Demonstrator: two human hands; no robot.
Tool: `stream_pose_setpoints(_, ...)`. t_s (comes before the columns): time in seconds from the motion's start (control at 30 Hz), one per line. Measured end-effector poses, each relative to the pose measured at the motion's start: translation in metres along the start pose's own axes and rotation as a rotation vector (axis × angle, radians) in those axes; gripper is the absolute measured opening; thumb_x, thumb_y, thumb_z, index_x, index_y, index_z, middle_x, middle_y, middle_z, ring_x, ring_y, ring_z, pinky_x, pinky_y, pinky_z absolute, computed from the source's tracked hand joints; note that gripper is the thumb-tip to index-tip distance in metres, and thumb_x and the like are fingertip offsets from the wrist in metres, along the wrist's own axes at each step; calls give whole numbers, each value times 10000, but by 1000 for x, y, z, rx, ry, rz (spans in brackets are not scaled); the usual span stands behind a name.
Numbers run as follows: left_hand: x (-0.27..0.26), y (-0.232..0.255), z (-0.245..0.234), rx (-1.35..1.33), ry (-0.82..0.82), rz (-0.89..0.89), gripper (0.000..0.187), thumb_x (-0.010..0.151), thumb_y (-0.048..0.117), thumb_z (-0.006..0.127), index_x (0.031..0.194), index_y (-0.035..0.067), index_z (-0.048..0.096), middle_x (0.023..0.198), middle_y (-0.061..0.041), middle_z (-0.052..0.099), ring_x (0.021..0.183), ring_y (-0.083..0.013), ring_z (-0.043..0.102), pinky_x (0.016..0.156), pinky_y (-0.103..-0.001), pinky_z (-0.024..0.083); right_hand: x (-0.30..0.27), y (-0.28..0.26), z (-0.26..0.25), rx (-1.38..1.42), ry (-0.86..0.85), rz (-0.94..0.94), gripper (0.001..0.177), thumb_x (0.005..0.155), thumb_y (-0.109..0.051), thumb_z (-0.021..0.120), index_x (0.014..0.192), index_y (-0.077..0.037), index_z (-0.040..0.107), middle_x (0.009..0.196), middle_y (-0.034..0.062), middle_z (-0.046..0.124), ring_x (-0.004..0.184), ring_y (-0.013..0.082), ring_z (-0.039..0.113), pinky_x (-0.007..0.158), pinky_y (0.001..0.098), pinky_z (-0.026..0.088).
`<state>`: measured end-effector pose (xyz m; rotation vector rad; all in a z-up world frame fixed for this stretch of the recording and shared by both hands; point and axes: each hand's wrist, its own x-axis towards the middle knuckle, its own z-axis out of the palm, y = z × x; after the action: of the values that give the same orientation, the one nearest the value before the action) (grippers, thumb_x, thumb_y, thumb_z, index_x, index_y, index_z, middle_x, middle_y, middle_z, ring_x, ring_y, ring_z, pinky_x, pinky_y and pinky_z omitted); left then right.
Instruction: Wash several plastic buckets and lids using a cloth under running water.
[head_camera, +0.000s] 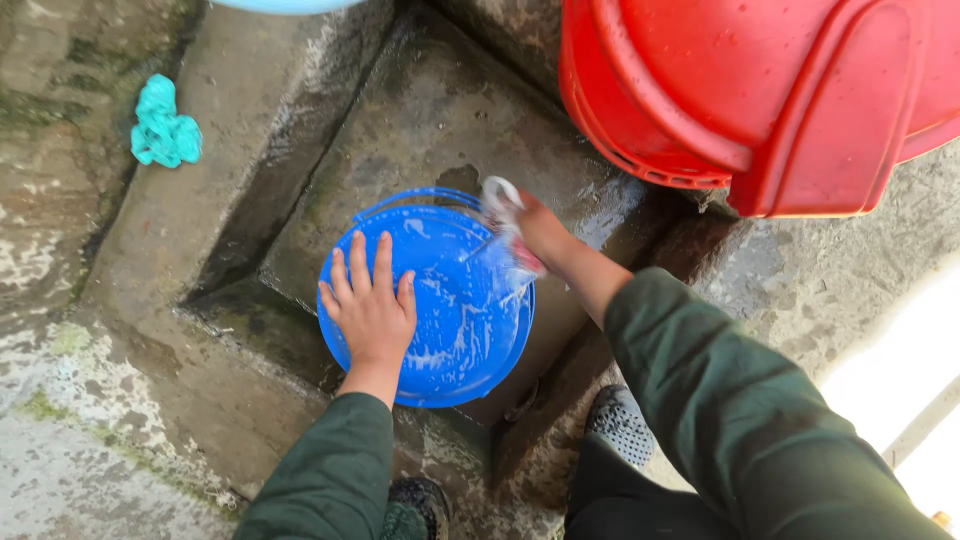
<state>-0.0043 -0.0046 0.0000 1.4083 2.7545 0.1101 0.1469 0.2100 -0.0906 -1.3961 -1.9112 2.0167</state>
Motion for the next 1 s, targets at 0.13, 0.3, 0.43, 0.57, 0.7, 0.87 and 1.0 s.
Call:
stream_pose_setpoints(0.13, 5, 1, -2, 8, -11, -19, 574, 1053, 496, 496, 1575, 261, 446, 1646, -108, 375, 1476, -430, 353, 1119, -712, 286, -48, 70, -7, 531, -28, 185, 340, 1031, -58, 494, 1368, -76, 534, 1131, 92, 697, 984, 175, 690, 861, 331, 579)
stream_pose_setpoints(0.3, -2, 2, -1, -14, -26, -35, 577, 1052, 486, 499, 1578, 258, 441, 1657, -106, 370, 1488, -423, 341, 1129, -708, 277, -98, 69, -22, 716, 90, 193, 467, 914, 40, 379, 1323, -40, 589, 1085, 107, 738, 931, 202, 705, 839, 320, 573)
stream_pose_setpoints(0.43, -2, 2, -1, -30, -23, -30, 575, 1056, 476, 498, 1583, 253, 440, 1663, -105, 362, 1497, -422, 334, 1141, -698, 270, -76, 55, -42, 751, -29, 214, 316, 1095, -147, 417, 1290, -26, 634, 937, 164, 677, 789, 212, 615, 666, 339, 495)
stream_pose_setpoints(0.57, -3, 1, 0, -38, -21, -26, 570, 1064, 470, 494, 1585, 244, 440, 1666, -114, 361, 1501, -423, 333, 1150, -690, 267, -30, 30, -62, 1082, 140, 215, 297, 1047, -203, 416, 1196, -70, 636, 1019, 158, 730, 802, 254, 705, 620, 374, 543)
stream_pose_setpoints(0.7, -3, 0, 0, -40, -9, -13, 563, 1081, 465, 484, 1592, 234, 438, 1671, -125, 363, 1501, -428, 340, 1152, -687, 272, -5, 63, -76, 1056, 195, 136, 292, 1054, -143, 430, 1214, -9, 634, 1036, 158, 710, 826, 255, 722, 732, 411, 635)
stream_pose_setpoints(0.87, 0, 1, -1, -24, 2, -4, 564, 1083, 463, 475, 1595, 230, 433, 1665, -126, 365, 1491, -433, 351, 1148, -685, 277, -64, 75, -40, 711, 33, 382, 334, 1020, -97, 417, 1274, -45, 627, 1049, 145, 730, 834, 218, 711, 726, 389, 582)
stream_pose_setpoints(1.0, 0, 5, 1, -21, 9, -7, 569, 1093, 448, 469, 1609, 216, 419, 1664, -136, 366, 1487, -443, 357, 1149, -682, 285, -72, 87, -1, 891, -78, 385, 325, 1014, -16, 433, 1298, 10, 588, 1081, 161, 704, 892, 216, 694, 836, 377, 591)
